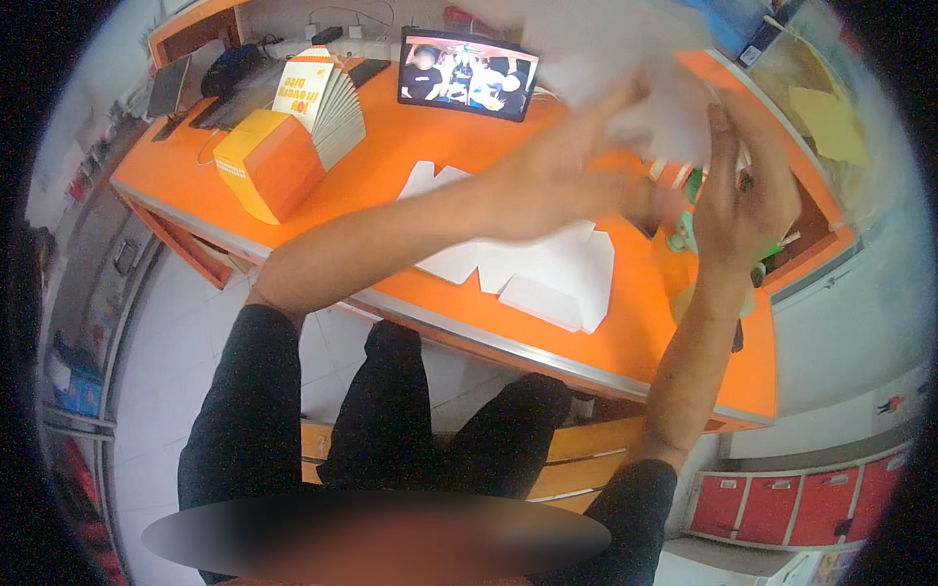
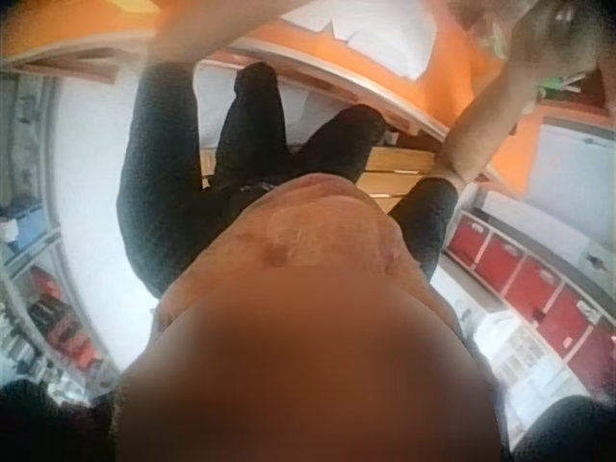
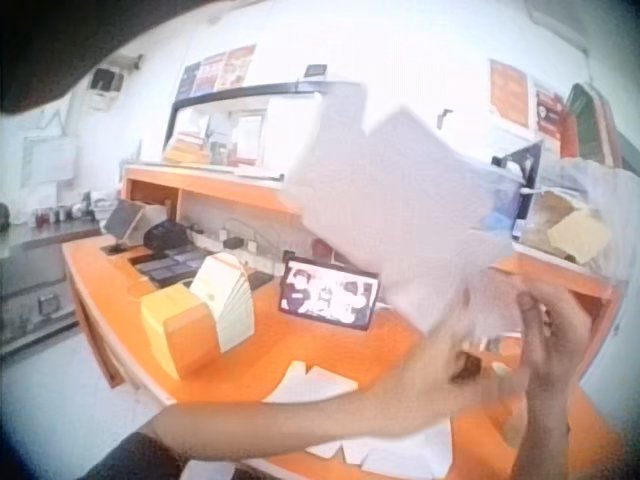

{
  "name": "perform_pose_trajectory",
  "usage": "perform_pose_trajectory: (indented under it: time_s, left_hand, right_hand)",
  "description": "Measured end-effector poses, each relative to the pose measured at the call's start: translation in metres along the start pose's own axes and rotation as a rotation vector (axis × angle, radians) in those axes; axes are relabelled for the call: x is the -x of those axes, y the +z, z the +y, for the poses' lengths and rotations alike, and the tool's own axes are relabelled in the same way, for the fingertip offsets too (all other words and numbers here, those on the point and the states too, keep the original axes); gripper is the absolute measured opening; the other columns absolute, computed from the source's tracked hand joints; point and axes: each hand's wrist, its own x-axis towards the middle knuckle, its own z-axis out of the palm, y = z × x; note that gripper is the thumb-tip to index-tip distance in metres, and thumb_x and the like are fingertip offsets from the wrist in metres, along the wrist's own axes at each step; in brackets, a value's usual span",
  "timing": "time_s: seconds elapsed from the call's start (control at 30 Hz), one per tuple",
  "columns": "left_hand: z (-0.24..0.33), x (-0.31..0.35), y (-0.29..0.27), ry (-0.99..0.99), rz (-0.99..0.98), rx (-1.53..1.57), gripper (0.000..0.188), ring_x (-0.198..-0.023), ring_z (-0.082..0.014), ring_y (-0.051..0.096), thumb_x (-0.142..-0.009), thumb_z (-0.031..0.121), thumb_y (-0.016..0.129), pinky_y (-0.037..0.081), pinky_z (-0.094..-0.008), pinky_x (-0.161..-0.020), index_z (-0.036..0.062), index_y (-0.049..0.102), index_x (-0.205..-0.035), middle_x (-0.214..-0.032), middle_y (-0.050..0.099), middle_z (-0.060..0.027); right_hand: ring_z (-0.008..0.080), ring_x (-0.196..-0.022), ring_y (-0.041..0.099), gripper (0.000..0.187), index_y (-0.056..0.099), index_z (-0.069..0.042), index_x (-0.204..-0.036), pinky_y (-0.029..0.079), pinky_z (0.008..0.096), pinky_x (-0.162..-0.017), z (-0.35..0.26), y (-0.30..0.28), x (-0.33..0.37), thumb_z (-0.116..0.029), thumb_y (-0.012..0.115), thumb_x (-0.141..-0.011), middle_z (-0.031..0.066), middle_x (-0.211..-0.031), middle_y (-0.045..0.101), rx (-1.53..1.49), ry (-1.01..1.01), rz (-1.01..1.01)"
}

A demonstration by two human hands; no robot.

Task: The person assembles small, flat-packed cardboard boxes by folding the flaps and tucking the tabs into slots. They handle the boxes one at a time, folding the sides and bottom to form a cube shape, and then place the finished boxes on the counter.

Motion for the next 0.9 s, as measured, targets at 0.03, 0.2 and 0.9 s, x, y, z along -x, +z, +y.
perform_pose_trajectory:
  time_s: [0.03,0.2,0.9]
  left_hand:
    - [0.005,-0.016,0.004,0.081,0.091,0.115,0.062,-0.103,-0.0275,0.068,-0.089,0.031,0.075,0.058,-0.0315,-0.075,-0.0128,0.048,-0.124,-0.111,0.061,-0.0278]
    - [0.015,-0.074,0.005,0.348,0.231,0.251,0.046,-0.097,-0.0248,0.071,-0.093,0.019,0.070,0.060,-0.0321,-0.071,-0.0086,0.051,-0.124,-0.107,0.067,-0.0188]
    - [-0.004,-0.102,-0.039,0.405,0.073,0.167,0.030,-0.107,-0.0190,0.067,-0.099,0.020,0.062,0.054,-0.0322,-0.096,0.0037,0.065,-0.124,-0.115,0.070,-0.0086]
  right_hand:
    - [0.0233,-0.101,0.069,0.024,0.072,0.000,-0.111,0.053,0.0318,-0.088,-0.013,-0.007,-0.016,0.006,0.066,-0.088,0.0127,-0.106,0.073,0.019,-0.126,0.006]
    - [0.0228,-0.102,0.069,0.019,0.073,0.002,-0.106,0.053,0.0314,-0.089,-0.040,-0.012,-0.055,0.006,0.067,-0.088,0.0113,-0.104,0.073,0.103,-0.359,-0.026]
    - [0.0197,-0.088,0.072,0.013,0.075,0.005,-0.096,0.059,0.0272,-0.080,-0.052,0.029,-0.056,0.008,0.072,-0.084,0.0155,-0.097,0.074,-0.145,-0.157,0.284]
